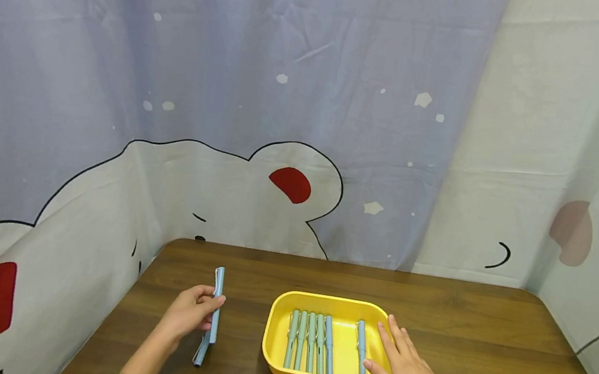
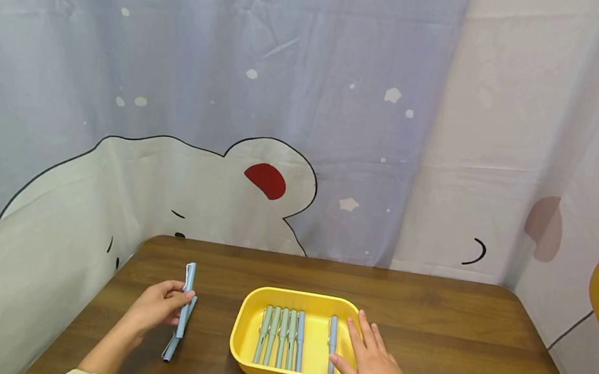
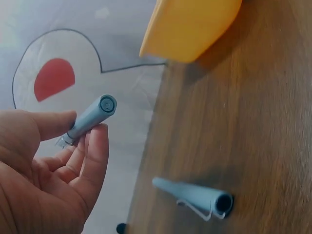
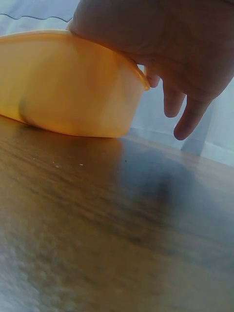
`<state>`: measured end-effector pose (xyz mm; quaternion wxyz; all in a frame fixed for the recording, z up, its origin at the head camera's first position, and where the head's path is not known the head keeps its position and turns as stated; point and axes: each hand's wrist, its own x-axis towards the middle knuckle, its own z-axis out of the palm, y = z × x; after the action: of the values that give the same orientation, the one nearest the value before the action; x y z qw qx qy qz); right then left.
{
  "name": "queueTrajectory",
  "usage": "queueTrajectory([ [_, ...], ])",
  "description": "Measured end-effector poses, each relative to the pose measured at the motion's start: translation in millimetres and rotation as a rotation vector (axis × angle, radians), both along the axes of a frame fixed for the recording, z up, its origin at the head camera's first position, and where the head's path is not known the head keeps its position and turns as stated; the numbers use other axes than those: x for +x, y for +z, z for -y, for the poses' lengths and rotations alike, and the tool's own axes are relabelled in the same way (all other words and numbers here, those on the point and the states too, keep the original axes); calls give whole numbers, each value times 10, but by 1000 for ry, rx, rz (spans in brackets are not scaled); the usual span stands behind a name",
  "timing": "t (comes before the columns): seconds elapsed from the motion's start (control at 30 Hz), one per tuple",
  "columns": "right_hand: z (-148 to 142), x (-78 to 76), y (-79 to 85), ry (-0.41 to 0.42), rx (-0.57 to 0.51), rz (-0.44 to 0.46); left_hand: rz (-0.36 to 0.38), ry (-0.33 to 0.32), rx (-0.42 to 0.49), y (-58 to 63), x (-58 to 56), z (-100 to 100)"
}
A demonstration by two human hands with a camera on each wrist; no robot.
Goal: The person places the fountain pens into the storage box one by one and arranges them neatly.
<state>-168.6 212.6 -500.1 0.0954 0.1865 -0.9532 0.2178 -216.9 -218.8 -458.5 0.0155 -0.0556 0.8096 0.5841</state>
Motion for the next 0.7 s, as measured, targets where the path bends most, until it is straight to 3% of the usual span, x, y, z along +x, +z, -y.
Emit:
queueTrajectory([
  [0.7, -8, -15, -24, 4, -2, 22, 3, -99, 78, 110, 76, -481],
])
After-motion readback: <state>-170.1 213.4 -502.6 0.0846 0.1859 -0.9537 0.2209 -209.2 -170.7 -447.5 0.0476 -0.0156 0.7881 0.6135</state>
